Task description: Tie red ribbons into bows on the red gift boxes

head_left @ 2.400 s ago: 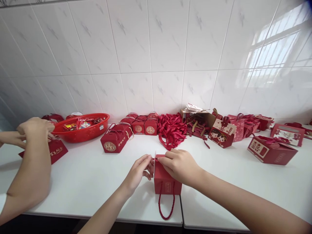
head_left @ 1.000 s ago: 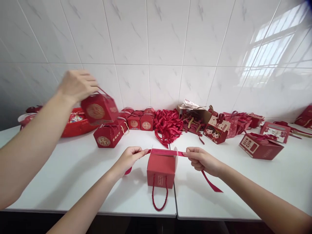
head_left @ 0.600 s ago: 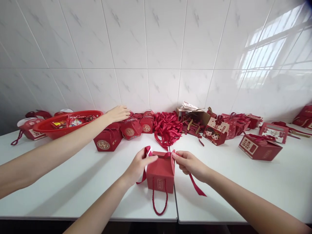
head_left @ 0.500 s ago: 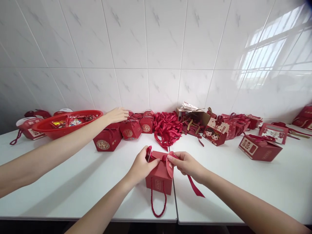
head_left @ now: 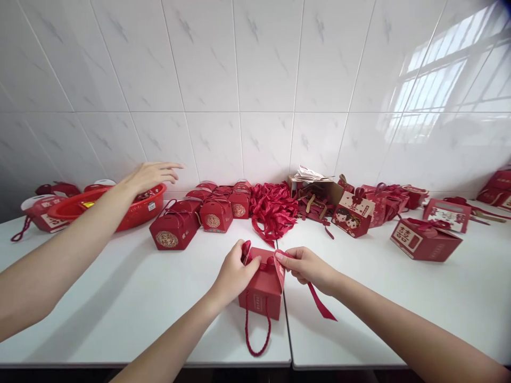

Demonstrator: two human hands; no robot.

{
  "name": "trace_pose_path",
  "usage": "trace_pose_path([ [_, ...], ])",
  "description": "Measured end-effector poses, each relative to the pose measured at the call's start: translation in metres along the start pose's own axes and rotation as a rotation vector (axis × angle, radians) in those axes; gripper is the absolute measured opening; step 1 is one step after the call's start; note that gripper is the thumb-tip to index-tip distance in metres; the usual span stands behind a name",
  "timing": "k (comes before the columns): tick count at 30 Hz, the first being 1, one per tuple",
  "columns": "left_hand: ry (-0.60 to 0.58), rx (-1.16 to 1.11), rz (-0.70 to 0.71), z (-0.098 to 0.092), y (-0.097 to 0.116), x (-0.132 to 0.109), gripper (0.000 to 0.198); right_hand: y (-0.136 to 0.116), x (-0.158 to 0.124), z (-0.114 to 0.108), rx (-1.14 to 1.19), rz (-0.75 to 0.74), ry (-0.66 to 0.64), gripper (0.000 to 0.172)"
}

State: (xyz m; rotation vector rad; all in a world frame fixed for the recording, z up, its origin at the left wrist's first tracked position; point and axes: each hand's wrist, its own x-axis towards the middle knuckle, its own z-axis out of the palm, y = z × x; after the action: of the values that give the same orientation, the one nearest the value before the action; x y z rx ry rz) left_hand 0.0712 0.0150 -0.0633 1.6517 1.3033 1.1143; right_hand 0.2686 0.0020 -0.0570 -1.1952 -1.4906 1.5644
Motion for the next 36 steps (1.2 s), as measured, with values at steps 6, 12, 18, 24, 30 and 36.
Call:
trace_pose_path([
  [6, -0.023, 0.230, 0.063, -0.001, 0.001, -0.005, 0.017, -0.001, -0.001, 0.000, -0.035, -0.020, -0.010, 0.044],
  [12, -0.004, 0.381, 0.114, 0.007, 0.006, -0.011, 0.017, -0.003, -0.001, 0.007, -0.174, -0.107, 0.027, 0.034],
  [18, -0.077, 0.142, 0.072, 0.001, 0.011, -0.011, 0.028, 0.004, 0.005, 0.003, -0.368, -0.143, 0.204, 0.035],
  [24, -0.185, -0.169, -0.320, -0.042, -0.019, 0.008, 0.046, 0.014, -0.003, -0.038, -0.360, -0.028, 0.121, 0.058],
  [30, -0.252, -0.162, -0.387, -0.042, -0.045, 0.004, 0.053, 0.026, -0.008, -0.052, -0.230, 0.046, 0.000, 0.058],
  [36, -0.285, -0.231, -0.414, -0.043, -0.047, 0.004, 0.052, 0.045, -0.006, -0.038, -0.077, 0.063, -0.021, 0.054],
])
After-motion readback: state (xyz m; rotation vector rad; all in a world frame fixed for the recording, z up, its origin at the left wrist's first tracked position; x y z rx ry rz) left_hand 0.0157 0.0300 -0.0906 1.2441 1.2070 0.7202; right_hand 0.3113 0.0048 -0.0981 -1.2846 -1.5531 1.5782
